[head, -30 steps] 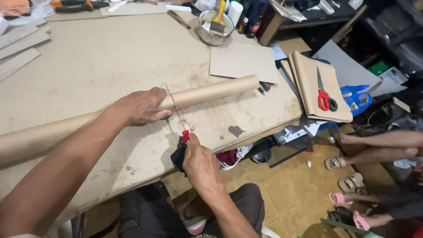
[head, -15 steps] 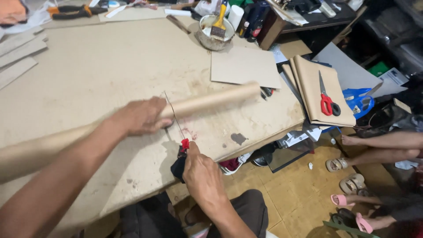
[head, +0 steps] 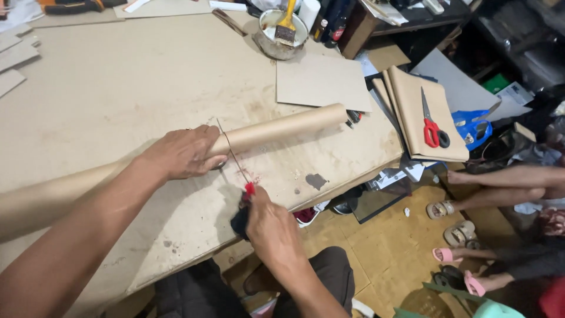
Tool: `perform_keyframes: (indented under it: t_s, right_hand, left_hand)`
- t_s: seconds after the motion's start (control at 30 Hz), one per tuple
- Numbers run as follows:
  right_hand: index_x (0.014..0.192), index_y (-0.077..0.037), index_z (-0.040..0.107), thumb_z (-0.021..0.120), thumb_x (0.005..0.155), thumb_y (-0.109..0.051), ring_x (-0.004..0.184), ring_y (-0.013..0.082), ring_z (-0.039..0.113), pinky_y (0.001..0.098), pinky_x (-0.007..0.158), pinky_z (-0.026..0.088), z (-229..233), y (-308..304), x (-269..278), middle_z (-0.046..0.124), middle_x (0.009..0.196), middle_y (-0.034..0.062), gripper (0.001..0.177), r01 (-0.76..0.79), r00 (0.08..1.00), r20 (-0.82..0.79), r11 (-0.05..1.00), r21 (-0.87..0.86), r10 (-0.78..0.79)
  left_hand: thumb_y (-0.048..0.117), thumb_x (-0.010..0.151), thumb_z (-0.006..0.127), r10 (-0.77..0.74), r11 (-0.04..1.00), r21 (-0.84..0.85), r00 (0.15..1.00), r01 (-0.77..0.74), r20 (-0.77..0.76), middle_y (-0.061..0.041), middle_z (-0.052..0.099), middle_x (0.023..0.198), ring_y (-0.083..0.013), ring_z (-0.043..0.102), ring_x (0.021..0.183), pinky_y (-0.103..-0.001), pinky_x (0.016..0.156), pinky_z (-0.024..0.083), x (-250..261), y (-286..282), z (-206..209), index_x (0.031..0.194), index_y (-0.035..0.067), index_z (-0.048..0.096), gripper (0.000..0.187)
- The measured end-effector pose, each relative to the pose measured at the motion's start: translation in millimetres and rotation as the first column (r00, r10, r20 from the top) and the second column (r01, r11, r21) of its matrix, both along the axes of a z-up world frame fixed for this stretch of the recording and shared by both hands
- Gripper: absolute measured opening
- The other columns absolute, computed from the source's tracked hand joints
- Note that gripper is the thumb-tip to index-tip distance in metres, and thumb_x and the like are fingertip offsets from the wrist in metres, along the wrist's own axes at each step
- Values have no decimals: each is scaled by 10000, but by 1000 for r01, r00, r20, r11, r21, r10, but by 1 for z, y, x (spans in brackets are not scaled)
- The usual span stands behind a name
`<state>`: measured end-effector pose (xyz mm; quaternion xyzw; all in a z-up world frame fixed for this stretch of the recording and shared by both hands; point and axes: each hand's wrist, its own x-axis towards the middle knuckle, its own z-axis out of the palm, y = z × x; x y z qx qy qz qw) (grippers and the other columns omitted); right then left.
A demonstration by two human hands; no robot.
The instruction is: The person uses a utility knife to cut a cylindrical cardboard tube on a workbench. After cutting, they separate the pieces and wipe the work surface with their hands.
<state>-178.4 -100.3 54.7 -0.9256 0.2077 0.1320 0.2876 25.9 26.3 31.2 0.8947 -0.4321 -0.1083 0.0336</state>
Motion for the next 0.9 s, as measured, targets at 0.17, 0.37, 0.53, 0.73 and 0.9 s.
perform_keyframes:
  t_s: [0.17,0.37,0.53,0.73,0.9]
  right_hand:
    - [1274,-48,543,298,1006,-208,966,537,701,616,792,558,-12,2,77,707,945,333,397,-22,978,206,1000,-2,22]
    - [1390,-115,465,277,1016,-247,1001,546,681,640,838,541,-1,1,7,694,968,341,439,-29,997,65,1000,-4,30]
    - [1242,-59,527,353,1009,-194,954,547,694,610,806,562,-13,2,61,693,912,337,321,-68,978,192,994,-86,83]
    - [1407,-48,472,284,1003,-176,1008,596,660,674,801,524,10,2,17,676,971,404,463,-70,991,119,996,51,63]
    - [1363,-16,489,356,984,-151,967,561,691,639,786,557,-11,4,69,691,948,372,423,-66,984,162,998,-14,68]
  left_hand:
    - [505,958,501,7,1000,-15,998,-6,69,-106,663,997,-322,746,927,-478,773,623,15,-4,-11,1136,113,531,431]
    - [508,958,504,-2,999,-41,1000,2,3,-130,678,1005,-340,748,936,-485,783,624,13,-5,-9,1146,96,544,454]
    - [536,972,456,-21,999,-38,997,24,68,-131,654,993,-343,745,903,-481,747,621,14,-4,-10,1139,94,526,478]
    - [528,971,486,17,1000,8,999,-17,-30,-107,678,988,-308,748,918,-463,761,628,12,-7,-10,1167,119,540,456]
    - [497,934,510,-19,999,-49,999,21,28,-132,656,954,-376,739,899,-517,735,603,9,-2,-9,1098,118,536,414]
